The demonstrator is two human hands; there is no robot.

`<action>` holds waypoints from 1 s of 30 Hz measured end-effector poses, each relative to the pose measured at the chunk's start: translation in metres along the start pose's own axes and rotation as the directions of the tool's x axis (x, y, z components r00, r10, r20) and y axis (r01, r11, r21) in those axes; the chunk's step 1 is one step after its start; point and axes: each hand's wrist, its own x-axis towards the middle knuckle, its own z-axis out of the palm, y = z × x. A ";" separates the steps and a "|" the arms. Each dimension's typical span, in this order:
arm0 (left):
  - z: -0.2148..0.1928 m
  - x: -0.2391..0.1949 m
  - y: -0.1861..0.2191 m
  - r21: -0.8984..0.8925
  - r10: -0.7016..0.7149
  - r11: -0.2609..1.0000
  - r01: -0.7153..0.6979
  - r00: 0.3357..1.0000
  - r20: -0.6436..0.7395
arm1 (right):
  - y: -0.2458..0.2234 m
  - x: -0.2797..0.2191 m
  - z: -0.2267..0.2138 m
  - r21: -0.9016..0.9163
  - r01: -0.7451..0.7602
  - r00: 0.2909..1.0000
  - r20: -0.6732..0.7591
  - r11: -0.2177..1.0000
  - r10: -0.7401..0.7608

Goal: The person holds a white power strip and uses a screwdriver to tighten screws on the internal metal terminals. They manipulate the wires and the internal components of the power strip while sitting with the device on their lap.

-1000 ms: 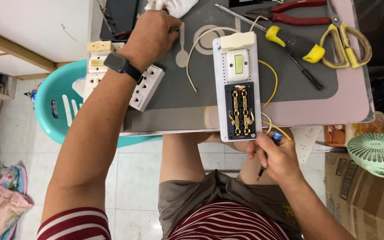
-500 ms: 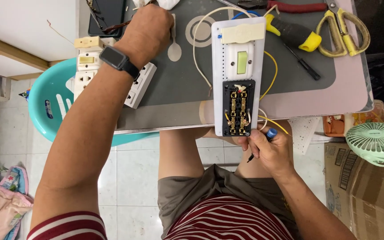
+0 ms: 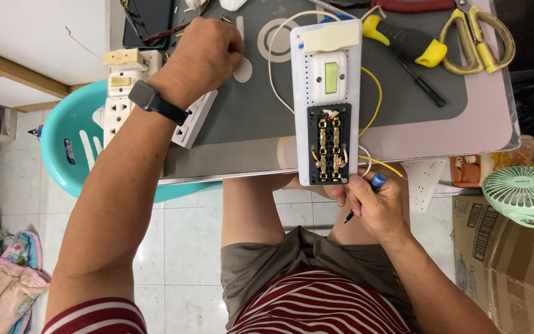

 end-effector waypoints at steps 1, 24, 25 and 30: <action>-0.009 -0.006 0.012 0.000 0.000 1.000 0.000 1.000 0.000 | 0.004 0.000 -0.002 0.000 0.000 1.000 0.000 1.000 0.000; -0.073 -0.027 -0.041 0.189 -0.092 0.978 0.087 0.996 0.018 | -0.017 0.002 0.012 -0.101 0.022 0.999 -0.028 0.995 -0.025; -0.074 -0.030 -0.032 0.194 -0.096 0.977 0.091 0.995 0.018 | -0.018 0.002 0.014 -0.097 0.023 0.999 -0.024 0.995 -0.025; -0.088 -0.041 0.005 0.182 -0.255 0.959 0.215 0.938 0.237 | -0.008 0.000 0.006 -0.077 -0.032 0.999 -0.038 0.997 0.029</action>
